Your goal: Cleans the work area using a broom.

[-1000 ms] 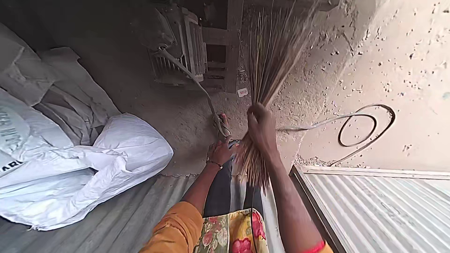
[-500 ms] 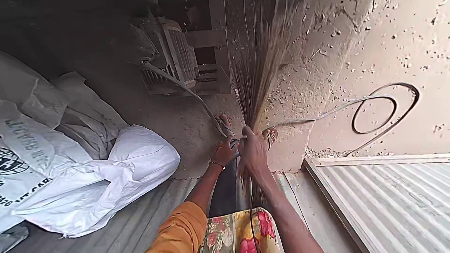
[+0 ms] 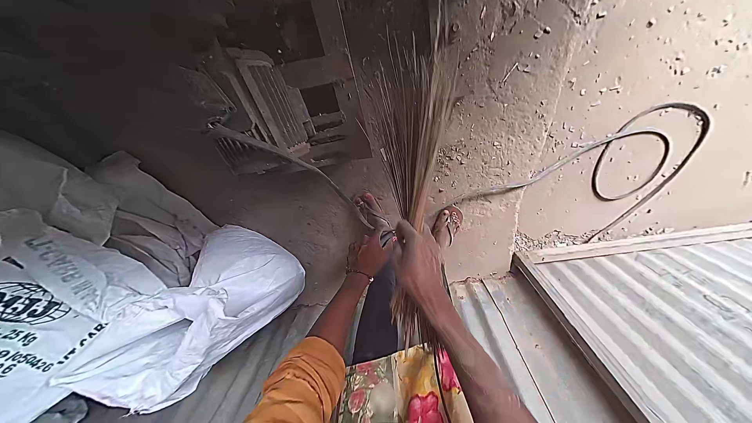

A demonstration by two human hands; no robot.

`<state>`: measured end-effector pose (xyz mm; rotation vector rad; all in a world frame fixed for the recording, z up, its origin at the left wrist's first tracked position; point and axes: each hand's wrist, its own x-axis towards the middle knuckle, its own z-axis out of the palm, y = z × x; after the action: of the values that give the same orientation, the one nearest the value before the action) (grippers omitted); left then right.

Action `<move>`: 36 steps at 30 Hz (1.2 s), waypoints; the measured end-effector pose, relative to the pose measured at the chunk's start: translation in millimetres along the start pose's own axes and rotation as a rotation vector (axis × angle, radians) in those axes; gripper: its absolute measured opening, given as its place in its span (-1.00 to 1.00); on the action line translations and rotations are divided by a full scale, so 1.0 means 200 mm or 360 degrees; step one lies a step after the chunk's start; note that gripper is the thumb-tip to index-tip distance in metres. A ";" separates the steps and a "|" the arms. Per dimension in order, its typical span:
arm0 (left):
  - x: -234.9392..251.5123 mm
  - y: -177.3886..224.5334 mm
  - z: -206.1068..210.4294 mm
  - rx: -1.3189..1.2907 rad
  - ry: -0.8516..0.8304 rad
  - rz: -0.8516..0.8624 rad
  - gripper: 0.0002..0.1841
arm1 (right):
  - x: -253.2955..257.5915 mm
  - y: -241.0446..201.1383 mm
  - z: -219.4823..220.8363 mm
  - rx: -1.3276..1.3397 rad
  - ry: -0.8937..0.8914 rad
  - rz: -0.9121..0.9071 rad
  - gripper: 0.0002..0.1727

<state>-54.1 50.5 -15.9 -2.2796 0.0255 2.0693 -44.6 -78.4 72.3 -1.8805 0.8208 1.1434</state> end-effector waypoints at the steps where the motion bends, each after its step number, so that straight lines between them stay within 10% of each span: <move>1: -0.01 0.01 -0.02 -0.0019 -0.0013 -0.0009 -0.38 | 0.12 -0.05 -0.02 -0.0044 0.0064 -0.0103 -0.68; 6: 0.11 -0.03 0.08 0.0066 0.0073 -0.0027 -0.29 | 0.75 0.03 0.02 -0.0268 -0.0023 -0.0093 -0.70; 14: -0.01 0.03 -0.01 0.0017 0.0033 -0.0010 -0.40 | -0.11 0.10 0.13 0.0210 -0.0048 0.0037 -0.58; 20: 0.04 0.02 0.03 0.0036 0.0064 -0.0039 -0.42 | 0.61 -0.03 -0.04 0.0077 -0.0102 -0.0226 -0.85; 29: 0.08 0.03 0.08 0.0162 0.0121 -0.0058 -0.30 | -0.04 0.32 0.11 0.0194 -0.0246 0.0040 -0.67; 36: 0.11 0.02 0.10 0.0230 0.0129 -0.0081 -0.25 | 0.49 0.72 -0.04 -0.0288 -0.0279 0.0110 -0.71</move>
<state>-72.9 47.4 -40.5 -2.2521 0.1158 1.8844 -121.4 -169.3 -55.2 -1.8754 0.7085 1.4450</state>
